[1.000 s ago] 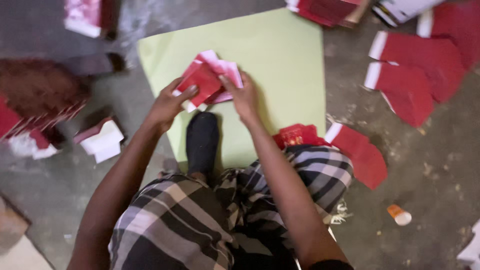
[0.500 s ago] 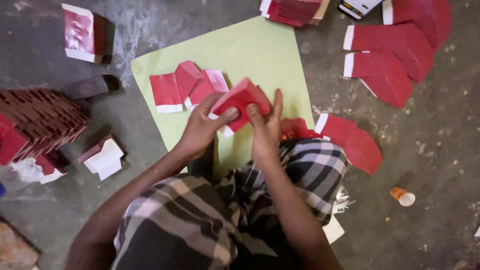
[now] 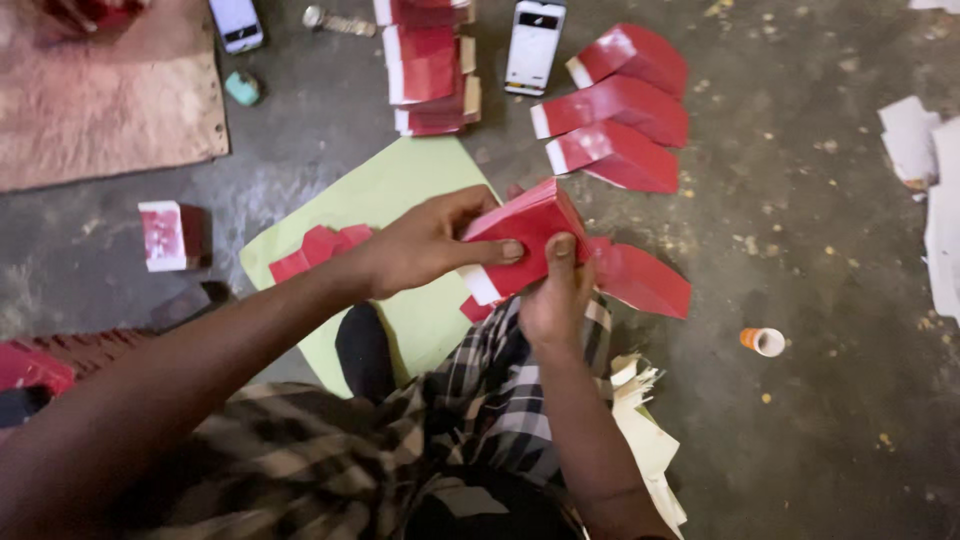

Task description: The person sits on the floor and repeatedly folds red paper sheets with white edges, pressing the folds flat and stacking them. The person handles the sheets one at a time, aligning edges and smoothing creases.

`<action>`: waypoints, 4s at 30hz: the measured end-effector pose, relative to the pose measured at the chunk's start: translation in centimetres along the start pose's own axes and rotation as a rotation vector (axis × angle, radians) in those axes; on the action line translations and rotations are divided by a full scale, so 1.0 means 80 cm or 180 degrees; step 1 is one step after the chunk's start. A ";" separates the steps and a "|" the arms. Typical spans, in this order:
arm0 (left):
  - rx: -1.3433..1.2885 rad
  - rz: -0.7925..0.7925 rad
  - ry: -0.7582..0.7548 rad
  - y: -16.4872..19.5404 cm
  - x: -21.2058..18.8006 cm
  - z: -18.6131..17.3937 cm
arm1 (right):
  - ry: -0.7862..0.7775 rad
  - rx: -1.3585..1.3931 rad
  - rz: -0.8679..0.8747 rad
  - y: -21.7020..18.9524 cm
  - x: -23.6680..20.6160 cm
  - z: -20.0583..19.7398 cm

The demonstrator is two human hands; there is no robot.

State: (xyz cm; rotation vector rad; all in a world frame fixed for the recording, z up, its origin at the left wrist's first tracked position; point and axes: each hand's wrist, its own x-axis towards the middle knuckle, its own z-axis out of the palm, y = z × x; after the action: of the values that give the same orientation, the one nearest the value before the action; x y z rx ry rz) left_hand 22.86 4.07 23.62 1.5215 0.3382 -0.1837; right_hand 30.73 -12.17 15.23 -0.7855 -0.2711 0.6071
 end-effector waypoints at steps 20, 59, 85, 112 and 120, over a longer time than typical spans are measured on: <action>-0.0945 0.0288 0.0036 -0.120 0.070 0.159 | 0.0228 -0.1706 -0.0414 -0.081 -0.056 -0.148; -0.0564 0.0542 -0.0250 -0.117 0.035 0.153 | 0.0570 -0.1083 0.0357 -0.069 -0.089 -0.188; -0.0100 -0.0438 0.0148 -0.148 0.100 0.134 | 0.1022 -0.1797 0.0548 -0.019 -0.055 -0.205; 0.1544 0.0220 -0.0196 -0.214 0.350 0.074 | 0.0874 -0.2003 0.1226 -0.016 0.129 -0.317; 0.2061 0.0317 0.0176 -0.222 0.359 0.084 | 0.1068 -0.2909 0.1291 0.012 0.136 -0.324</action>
State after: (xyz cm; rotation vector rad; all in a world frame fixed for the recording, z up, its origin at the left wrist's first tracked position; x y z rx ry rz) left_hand 44.74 -0.83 -2.49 2.1816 0.2557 -0.1818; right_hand 50.52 -20.07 -3.11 -1.8341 -0.0628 0.7155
